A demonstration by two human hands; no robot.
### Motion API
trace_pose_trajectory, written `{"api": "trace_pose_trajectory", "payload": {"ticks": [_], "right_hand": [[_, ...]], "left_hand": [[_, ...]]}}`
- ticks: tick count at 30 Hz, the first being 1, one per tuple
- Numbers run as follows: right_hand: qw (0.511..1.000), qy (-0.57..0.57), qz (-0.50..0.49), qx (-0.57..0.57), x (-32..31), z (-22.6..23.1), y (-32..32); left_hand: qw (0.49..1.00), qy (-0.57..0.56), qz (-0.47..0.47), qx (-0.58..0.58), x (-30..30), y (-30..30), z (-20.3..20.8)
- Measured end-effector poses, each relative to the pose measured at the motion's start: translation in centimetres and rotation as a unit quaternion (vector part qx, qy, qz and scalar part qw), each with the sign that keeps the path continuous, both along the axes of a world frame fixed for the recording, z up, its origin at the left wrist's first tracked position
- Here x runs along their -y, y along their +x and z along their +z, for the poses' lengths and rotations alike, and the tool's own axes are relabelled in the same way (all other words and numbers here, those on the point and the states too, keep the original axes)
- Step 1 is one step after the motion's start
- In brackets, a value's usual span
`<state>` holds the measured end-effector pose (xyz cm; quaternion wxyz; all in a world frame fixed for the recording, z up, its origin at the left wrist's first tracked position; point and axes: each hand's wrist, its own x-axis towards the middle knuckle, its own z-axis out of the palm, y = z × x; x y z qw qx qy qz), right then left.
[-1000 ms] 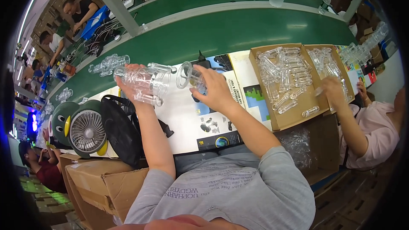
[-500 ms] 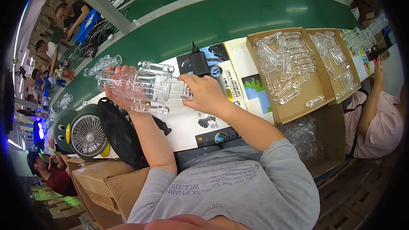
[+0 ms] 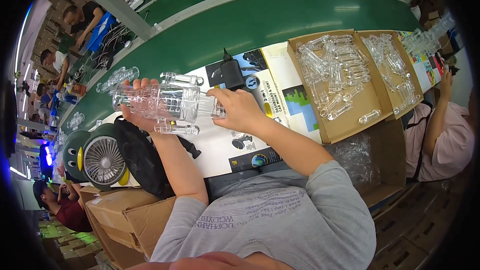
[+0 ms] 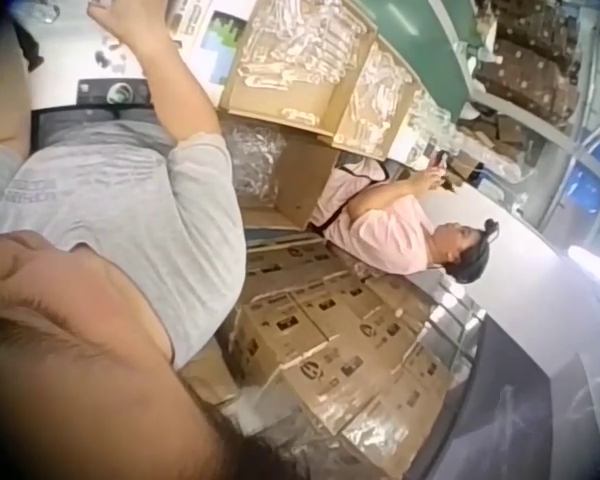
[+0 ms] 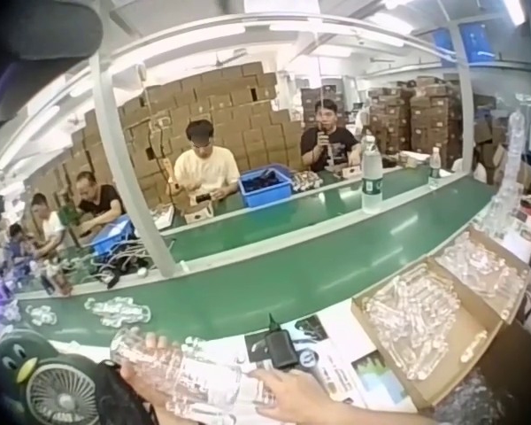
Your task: Assembling plastic components, applying liquid from a squeeze bottle, and packaging them into plastic bags on an assembly line.
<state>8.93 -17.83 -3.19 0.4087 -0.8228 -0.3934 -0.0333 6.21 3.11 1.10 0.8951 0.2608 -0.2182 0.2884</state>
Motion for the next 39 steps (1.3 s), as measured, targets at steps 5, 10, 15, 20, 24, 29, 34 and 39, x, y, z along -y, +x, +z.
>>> {"api": "trace_pose_trajectory", "payload": {"ticks": [5, 10, 15, 20, 24, 29, 34, 39], "right_hand": [[1.000, 0.009, 0.003, 0.008, 0.1, 0.2, 0.0], [0.999, 0.032, 0.004, 0.027, 0.0, -0.1, 0.1], [0.998, 0.022, -0.009, 0.050, 0.0, -0.1, 0.1], [0.999, 0.034, -0.001, 0.020, 0.0, -0.2, 0.0], [0.998, 0.032, -0.009, 0.046, 0.0, -0.5, 0.2], [0.998, 0.026, -0.012, 0.054, 0.1, -0.4, 0.2], [0.999, 0.029, 0.009, 0.008, 0.1, 0.2, -0.1], [0.999, 0.033, -0.002, 0.021, -0.1, -0.3, -0.1]], "left_hand": [[1.000, -0.001, 0.016, -0.008, 0.0, -0.1, 0.2], [1.000, 0.004, 0.017, -0.003, 0.0, -0.1, 0.2], [1.000, -0.004, 0.007, -0.001, -0.2, 0.0, 0.1], [0.999, 0.014, -0.004, 0.032, -0.1, -0.2, 0.2], [0.999, 0.028, 0.018, 0.003, 0.2, -0.2, 0.4], [0.998, 0.047, 0.037, -0.004, 0.2, -0.2, 0.3], [0.999, 0.029, 0.016, 0.006, 0.1, -0.2, 0.3], [0.999, 0.041, 0.034, 0.003, 1.1, -0.4, 0.9]]}}
